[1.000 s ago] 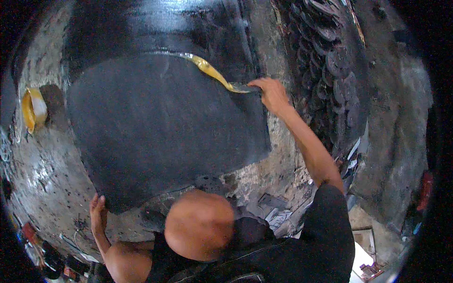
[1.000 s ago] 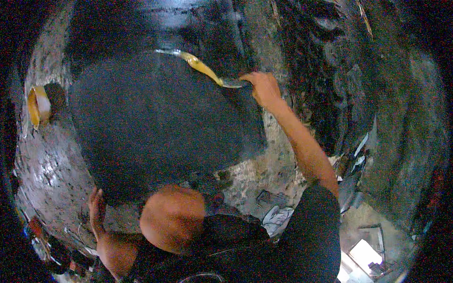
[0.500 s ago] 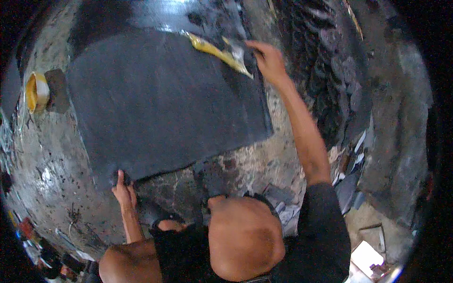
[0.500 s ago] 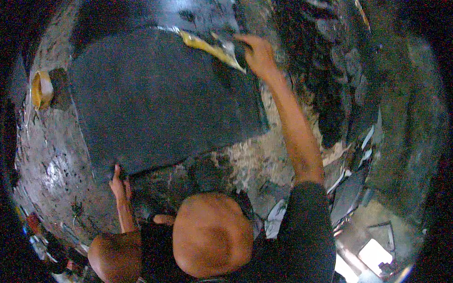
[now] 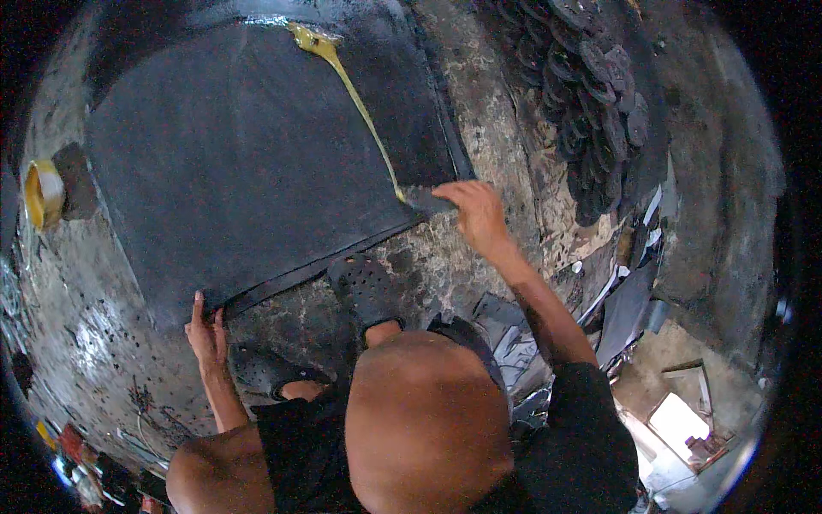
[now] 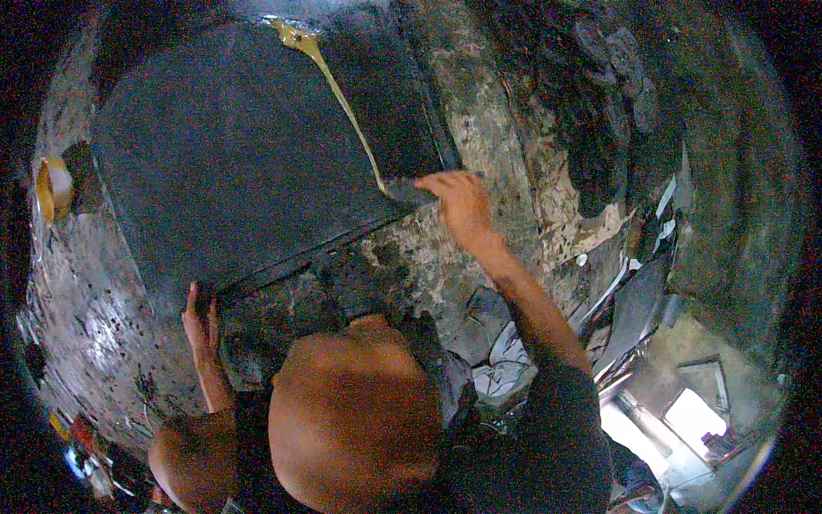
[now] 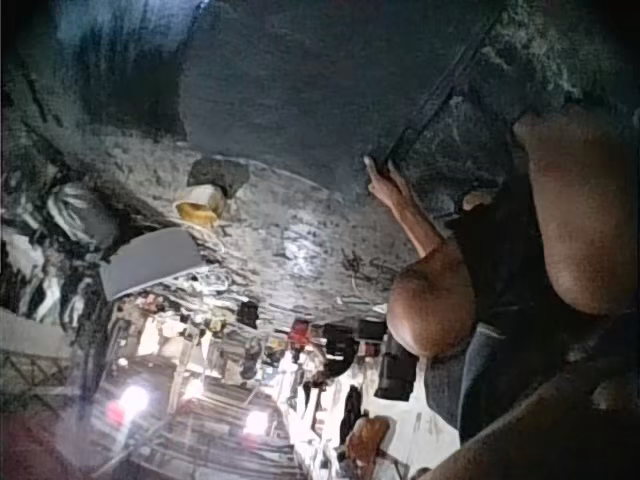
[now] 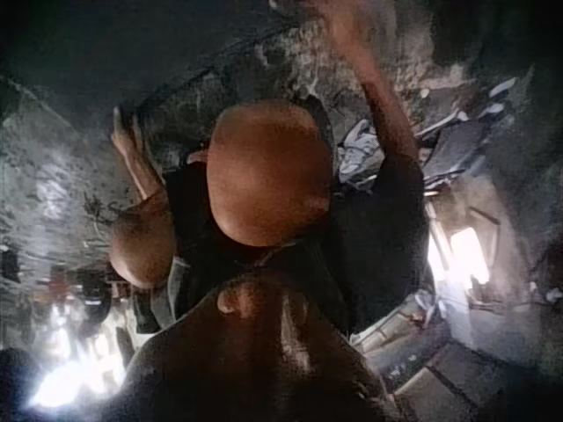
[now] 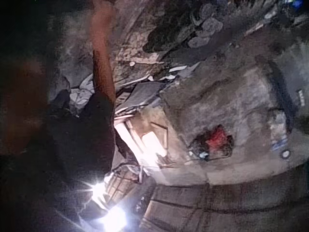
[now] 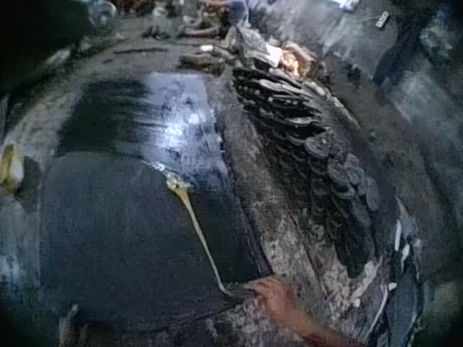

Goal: The person sits on the floor and applies a yellowish glue to large black rubber sheets using a brush. They repeatedly dip the brush into a container, spread the glue evenly across the sheets, and place the treated sheets aside.

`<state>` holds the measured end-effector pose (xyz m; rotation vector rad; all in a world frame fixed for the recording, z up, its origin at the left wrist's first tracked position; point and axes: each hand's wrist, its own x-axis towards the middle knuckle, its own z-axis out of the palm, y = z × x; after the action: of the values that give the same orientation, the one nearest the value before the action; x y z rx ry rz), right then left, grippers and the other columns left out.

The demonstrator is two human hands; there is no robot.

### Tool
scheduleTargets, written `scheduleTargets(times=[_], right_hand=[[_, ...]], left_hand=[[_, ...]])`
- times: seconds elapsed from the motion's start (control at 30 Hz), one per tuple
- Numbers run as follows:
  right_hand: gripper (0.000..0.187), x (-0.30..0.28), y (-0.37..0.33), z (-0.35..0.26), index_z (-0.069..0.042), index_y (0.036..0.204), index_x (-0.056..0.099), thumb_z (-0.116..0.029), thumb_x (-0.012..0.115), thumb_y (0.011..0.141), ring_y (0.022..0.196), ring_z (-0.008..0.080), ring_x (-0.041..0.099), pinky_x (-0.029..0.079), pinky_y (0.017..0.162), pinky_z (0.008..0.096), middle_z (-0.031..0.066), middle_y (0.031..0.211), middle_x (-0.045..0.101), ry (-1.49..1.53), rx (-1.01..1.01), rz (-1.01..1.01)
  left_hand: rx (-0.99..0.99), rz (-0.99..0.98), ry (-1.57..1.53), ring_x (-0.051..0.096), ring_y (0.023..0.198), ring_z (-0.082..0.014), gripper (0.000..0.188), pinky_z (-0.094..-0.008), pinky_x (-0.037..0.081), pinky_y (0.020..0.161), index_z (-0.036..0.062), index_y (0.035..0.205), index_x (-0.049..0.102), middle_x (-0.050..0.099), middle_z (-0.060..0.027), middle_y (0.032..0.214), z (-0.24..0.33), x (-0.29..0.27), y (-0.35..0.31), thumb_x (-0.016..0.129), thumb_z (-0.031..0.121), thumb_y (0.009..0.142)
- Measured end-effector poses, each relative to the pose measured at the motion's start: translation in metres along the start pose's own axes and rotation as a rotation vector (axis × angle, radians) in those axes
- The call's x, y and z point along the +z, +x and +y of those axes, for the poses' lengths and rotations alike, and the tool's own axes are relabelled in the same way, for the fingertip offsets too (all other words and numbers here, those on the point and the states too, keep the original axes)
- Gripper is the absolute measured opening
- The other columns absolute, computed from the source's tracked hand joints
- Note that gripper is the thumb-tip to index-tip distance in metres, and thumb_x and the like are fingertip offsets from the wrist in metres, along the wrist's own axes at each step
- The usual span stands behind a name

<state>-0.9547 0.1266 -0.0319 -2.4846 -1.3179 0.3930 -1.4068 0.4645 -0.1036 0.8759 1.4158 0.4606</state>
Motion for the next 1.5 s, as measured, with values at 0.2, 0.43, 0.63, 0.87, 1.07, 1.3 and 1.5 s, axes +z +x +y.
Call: scheduleTargets(times=[0.2,0.43,0.63,0.87,1.07,1.3,1.5], right_hand=[[0.034,-0.026,-0.019,-0.019,-0.008,0.121,0.067,0.0,0.061,0.088,0.106,0.0327,0.067,0.05,0.094,0.0386,0.0169,0.113,0.07,0.423,0.412,0.007],[0.043,-0.052,0.102,-0.005,-0.002,0.131,0.062,-0.015,0.066,0.089,0.103,0.0404,0.065,0.051,0.09,0.0519,0.0199,0.114,0.071,-0.09,0.331,0.432],[0.035,0.054,0.069,-0.08,0.0,0.117,0.066,-0.021,0.067,0.089,0.097,0.0423,0.067,0.053,0.082,0.0528,0.0215,0.102,0.072,0.065,0.523,0.495],[0.052,0.031,0.159,0.011,0.002,0.096,0.071,-0.048,0.076,0.083,0.083,0.047,0.068,0.053,0.076,0.0547,0.0254,0.091,0.071,-0.131,0.562,0.515],[0.064,0.035,0.433,-0.078,0.0,0.118,0.07,-0.051,0.074,0.08,0.118,0.0438,0.061,0.048,0.099,0.0519,0.0233,0.126,0.066,-0.161,0.427,0.251],[0.045,0.091,0.563,-0.311,-0.012,0.112,0.075,-0.047,0.069,0.085,0.101,0.041,0.071,0.057,0.088,0.052,0.0193,0.112,0.073,-0.167,-0.021,0.1],[0.047,0.152,0.552,-0.441,-0.019,0.132,0.067,-0.042,0.066,0.09,0.102,0.0375,0.071,0.057,0.089,0.0509,0.0163,0.109,0.074,-0.242,-0.387,0.018]], left_hand=[[-0.032,-0.043,-0.082,0.065,0.096,-0.0215,0.028,-0.041,0.054,0.091,-0.0055,0.107,0.069,0.068,-0.0111,0.112,-0.015,0.012,0.006,0.075,0.019,0.095],[-0.072,-0.082,-0.481,0.062,0.105,-0.0229,0.031,-0.0496,0.054,0.095,-0.0042,0.119,0.062,0.063,-0.0102,0.118,-0.026,0.112,-0.017,0.073,0.012,0.096],[-0.067,-0.122,-0.648,0.059,0.115,-0.0262,0.042,-0.0466,0.044,0.106,-0.0027,0.126,0.061,0.064,-0.0115,0.124,-0.001,0.027,-0.004,0.072,0.025,0.097],[0.085,0.113,0.033,0.064,0.105,-0.0228,0.051,-0.0335,0.049,0.097,-0.0058,0.133,0.055,0.067,-0.0108,0.119,0.058,-0.002,0.018,0.072,0.026,0.097],[0.176,0.029,0.094,0.057,0.097,-0.0109,0.021,-0.0275,0.046,0.087,0.0003,0.111,0.059,0.064,-0.0015,0.104,0.056,-0.008,0.029,0.07,0.011,0.098],[0.089,0.091,0.169,0.057,0.088,-0.0106,0.023,-0.0281,0.048,0.079,0.0008,0.108,0.061,0.064,-0.0011,0.094,0.063,0.003,0.03,0.072,0.017,0.096],[0.151,0.134,0.134,0.058,0.088,-0.0123,0.027,-0.0297,0.048,0.079,-0.001,0.108,0.061,0.065,-0.004,0.093,0.045,-0.007,0.035,0.073,0.02,0.096]])
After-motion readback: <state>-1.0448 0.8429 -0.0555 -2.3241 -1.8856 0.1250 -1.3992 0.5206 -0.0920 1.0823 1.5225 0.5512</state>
